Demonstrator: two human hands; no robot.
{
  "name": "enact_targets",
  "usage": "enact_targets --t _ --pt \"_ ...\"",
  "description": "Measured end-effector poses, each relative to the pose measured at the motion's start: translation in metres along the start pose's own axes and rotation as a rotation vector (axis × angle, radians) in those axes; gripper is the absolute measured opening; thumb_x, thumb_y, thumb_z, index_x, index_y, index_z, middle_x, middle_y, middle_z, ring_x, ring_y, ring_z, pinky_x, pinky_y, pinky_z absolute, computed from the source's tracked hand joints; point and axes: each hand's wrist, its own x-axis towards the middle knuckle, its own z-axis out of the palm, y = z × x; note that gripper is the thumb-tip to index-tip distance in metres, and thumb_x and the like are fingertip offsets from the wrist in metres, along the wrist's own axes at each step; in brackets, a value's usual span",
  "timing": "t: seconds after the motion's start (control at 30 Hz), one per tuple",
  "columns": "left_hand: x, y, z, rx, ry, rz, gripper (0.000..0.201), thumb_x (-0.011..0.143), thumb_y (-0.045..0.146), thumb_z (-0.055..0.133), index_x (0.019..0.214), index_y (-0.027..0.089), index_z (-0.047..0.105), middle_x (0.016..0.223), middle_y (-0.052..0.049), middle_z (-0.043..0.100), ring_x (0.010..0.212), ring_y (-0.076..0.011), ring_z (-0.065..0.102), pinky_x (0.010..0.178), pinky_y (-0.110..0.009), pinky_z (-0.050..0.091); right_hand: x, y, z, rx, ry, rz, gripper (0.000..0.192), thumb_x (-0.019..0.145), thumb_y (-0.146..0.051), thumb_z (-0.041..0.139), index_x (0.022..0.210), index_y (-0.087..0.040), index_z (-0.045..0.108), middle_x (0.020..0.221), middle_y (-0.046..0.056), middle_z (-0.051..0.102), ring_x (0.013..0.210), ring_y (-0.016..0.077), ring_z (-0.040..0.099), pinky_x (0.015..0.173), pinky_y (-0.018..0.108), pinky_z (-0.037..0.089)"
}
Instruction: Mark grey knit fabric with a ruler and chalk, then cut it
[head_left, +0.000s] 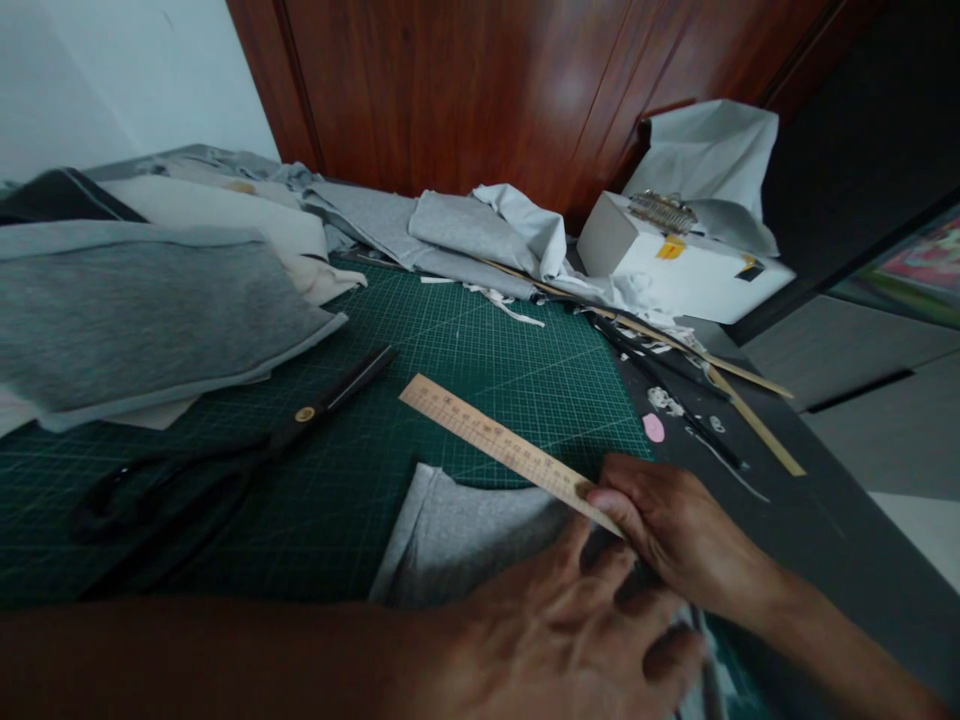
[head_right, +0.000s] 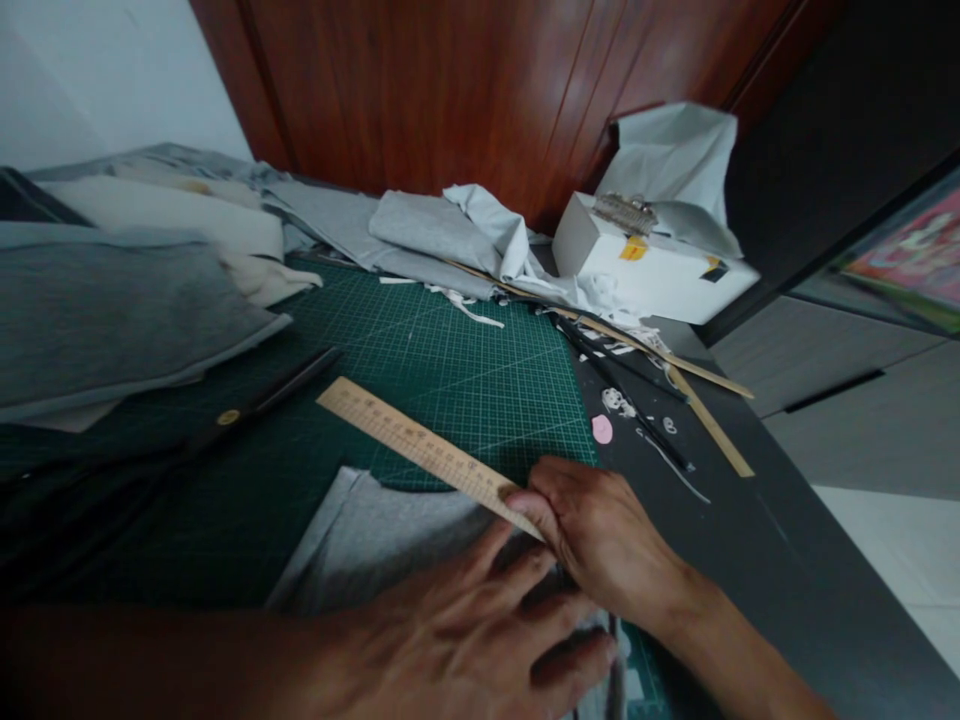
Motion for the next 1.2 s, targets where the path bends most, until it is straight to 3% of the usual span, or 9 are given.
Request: enact_targets --t 0.1,0.27,0.4,0.5,0.6,0.8,1.07,1.13,1.2 --pt "0.0 0.002 0.001 0.001 0.048 -0.052 0.029 0.103 0.028 0.046 0.107 0.015 0.072 0.108 -0.007 0.074 0.106 -0.0252 0.065 0.096 -0.043 0.049 -0.001 -0.002 0.005 -0.05 0.038 0.008 0.048 0.113 -0.047 0.036 0.076 -0.021 0.053 0.069 -0.001 0.054 0.059 0.0135 0.054 0.057 0.028 0.035" --pt "-0.01 0.0 -0.007 -0.056 0.072 0.181 0.019 0.098 0.029 0.061 0.085 0.018 0.069 0.083 -0.001 0.068 0.078 -0.0167 0.059 0.073 -0.033 0.048 -0.004 -0.009 0.012 -0.243 0.093 -0.066 0.049 0.11 -0.052 0.039 0.078 -0.021 0.059 0.074 0.002 0.059 0.063 0.0174 0.06 0.06 0.031 0.038" --pt "-0.024 0.0 -0.014 -0.117 0.038 0.097 0.017 0.093 0.028 0.071 0.08 0.019 0.067 0.08 0.002 0.066 0.073 -0.014 0.055 0.072 -0.031 0.048 -0.007 -0.014 0.014 -0.328 0.107 -0.115 0.045 0.108 -0.055 0.043 0.079 -0.023 0.056 0.075 0.002 0.059 0.064 0.0194 0.061 0.059 0.033 0.038" --pt "-0.041 0.0 -0.026 -0.163 -0.008 -0.072 0.015 0.097 0.029 0.069 0.087 0.018 0.068 0.088 0.002 0.069 0.08 -0.0133 0.06 0.078 -0.028 0.05 -0.008 -0.014 0.015 -0.364 0.116 -0.167 0.042 0.109 -0.053 0.043 0.08 -0.023 0.054 0.075 0.001 0.057 0.063 0.0197 0.06 0.057 0.033 0.038" --pt "-0.063 -0.002 -0.044 -0.107 -0.065 -0.063 0.012 0.101 0.024 0.062 0.102 0.017 0.071 0.107 -0.002 0.074 0.1 -0.0164 0.065 0.093 -0.029 0.052 -0.009 -0.012 0.015 -0.365 0.125 -0.213 0.04 0.109 -0.051 0.045 0.08 -0.024 0.052 0.074 0.0 0.055 0.062 0.0183 0.059 0.057 0.032 0.038" --pt "-0.105 0.003 -0.067 0.092 -0.156 -0.252 0.036 0.103 0.039 0.057 0.133 0.02 0.066 0.146 -0.011 0.062 0.138 -0.0283 0.054 0.121 -0.047 0.038 -0.013 -0.01 0.018 -0.402 0.175 -0.287 0.034 0.109 -0.044 0.051 0.082 -0.023 0.051 0.073 -0.001 0.053 0.06 0.0158 0.058 0.057 0.032 0.039" --pt "-0.129 0.005 -0.09 0.139 -0.254 -0.392 0.051 0.104 0.052 0.051 0.144 0.022 0.059 0.154 -0.008 0.056 0.148 -0.0287 0.043 0.123 -0.051 0.033 -0.02 -0.014 0.014 -0.469 0.165 -0.37 0.023 0.105 -0.037 0.059 0.088 -0.021 0.06 0.076 0.001 0.059 0.063 0.0184 0.061 0.058 0.035 0.042" --pt "-0.135 0.005 -0.091 0.136 -0.234 -0.411 0.051 0.104 0.052 0.048 0.144 0.022 0.058 0.155 -0.007 0.056 0.15 -0.0267 0.041 0.125 -0.047 0.03 -0.025 -0.013 0.013 -0.493 0.146 -0.404 0.018 0.107 -0.029 0.053 0.097 -0.021 0.065 0.081 0.003 0.063 0.069 0.0203 0.063 0.06 0.035 0.045" --pt "-0.14 0.005 -0.091 0.117 -0.225 -0.415 0.052 0.105 0.052 0.047 0.146 0.022 0.057 0.152 -0.005 0.058 0.146 -0.023 0.046 0.127 -0.041 0.026 -0.03 -0.012 0.012 -0.512 0.125 -0.475 0.028 0.108 -0.019 0.04 0.111 -0.02 0.068 0.089 0.007 0.067 0.08 0.0233 0.065 0.064 0.035 0.049"
